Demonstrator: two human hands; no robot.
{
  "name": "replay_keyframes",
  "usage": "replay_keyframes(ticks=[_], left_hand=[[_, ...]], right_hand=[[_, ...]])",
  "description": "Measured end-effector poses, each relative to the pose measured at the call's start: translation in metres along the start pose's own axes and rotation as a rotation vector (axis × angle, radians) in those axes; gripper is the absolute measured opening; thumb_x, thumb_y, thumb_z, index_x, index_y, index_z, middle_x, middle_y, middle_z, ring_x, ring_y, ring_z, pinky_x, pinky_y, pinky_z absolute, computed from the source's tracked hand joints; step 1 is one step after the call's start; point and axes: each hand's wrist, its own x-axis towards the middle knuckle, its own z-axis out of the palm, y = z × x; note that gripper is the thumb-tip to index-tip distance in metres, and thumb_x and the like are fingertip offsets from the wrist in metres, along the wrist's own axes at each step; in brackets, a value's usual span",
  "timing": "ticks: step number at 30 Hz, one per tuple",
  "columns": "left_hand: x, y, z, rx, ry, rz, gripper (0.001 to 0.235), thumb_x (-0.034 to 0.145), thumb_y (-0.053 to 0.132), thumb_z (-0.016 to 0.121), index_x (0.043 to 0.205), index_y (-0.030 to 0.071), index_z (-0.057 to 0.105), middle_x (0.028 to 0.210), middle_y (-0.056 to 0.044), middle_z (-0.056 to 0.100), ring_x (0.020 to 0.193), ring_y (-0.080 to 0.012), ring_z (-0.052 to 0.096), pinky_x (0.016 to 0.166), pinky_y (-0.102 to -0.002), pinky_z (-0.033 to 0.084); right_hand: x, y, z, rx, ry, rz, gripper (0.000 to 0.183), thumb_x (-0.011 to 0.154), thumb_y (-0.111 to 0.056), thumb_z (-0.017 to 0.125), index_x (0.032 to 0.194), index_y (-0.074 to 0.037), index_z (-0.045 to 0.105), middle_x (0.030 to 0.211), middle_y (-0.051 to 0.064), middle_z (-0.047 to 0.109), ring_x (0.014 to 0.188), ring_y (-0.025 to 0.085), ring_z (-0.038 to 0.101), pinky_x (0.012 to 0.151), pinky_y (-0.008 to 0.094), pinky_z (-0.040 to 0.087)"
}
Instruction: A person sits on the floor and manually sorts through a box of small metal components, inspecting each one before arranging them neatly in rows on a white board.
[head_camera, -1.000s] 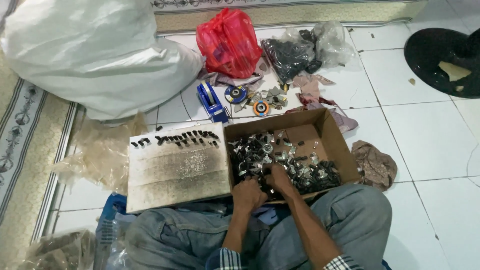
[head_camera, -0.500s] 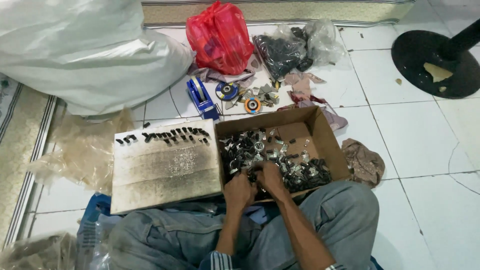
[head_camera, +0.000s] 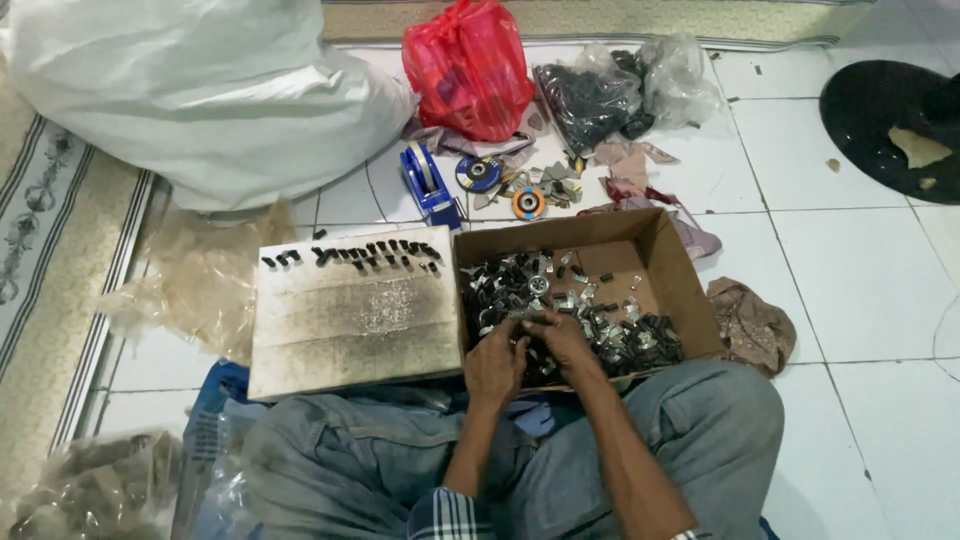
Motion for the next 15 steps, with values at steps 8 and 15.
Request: replay_keyframes(ticks=[8,15], left_hand=[[0.002,-0.019,0.025,0.020,0.094,-0.041,0.031,0.096,0.036,0.057,0.122,0.021,0.064,0.086,-0.006,0.076,0.079,-0.0282,0.076,0.065,-0.041,0.059],[0.003,-0.028,0.036,0.105,0.193,0.067,0.041,0.091,0.023,0.059,0.130,0.010,0.063,0.076,-0.018,0.074,0.071,-0.0384,0.074,0.059,-0.049,0.057]], right_hand=[[0.003,0.008,0.007,-0.291,0.039,-0.156,0.025,0.079,-0.026,0.085,0.097,-0.009,0.081,0.093,0.014,0.075,0.091,0.026,0.067,0.079,0.041,0.053],[-0.014,-0.014,0.008,-0.654,-0.088,-0.238,0.031,0.090,-0.028,0.067,0.109,-0.008,0.081,0.099,0.023,0.076,0.099,0.040,0.070,0.085,0.049,0.051]])
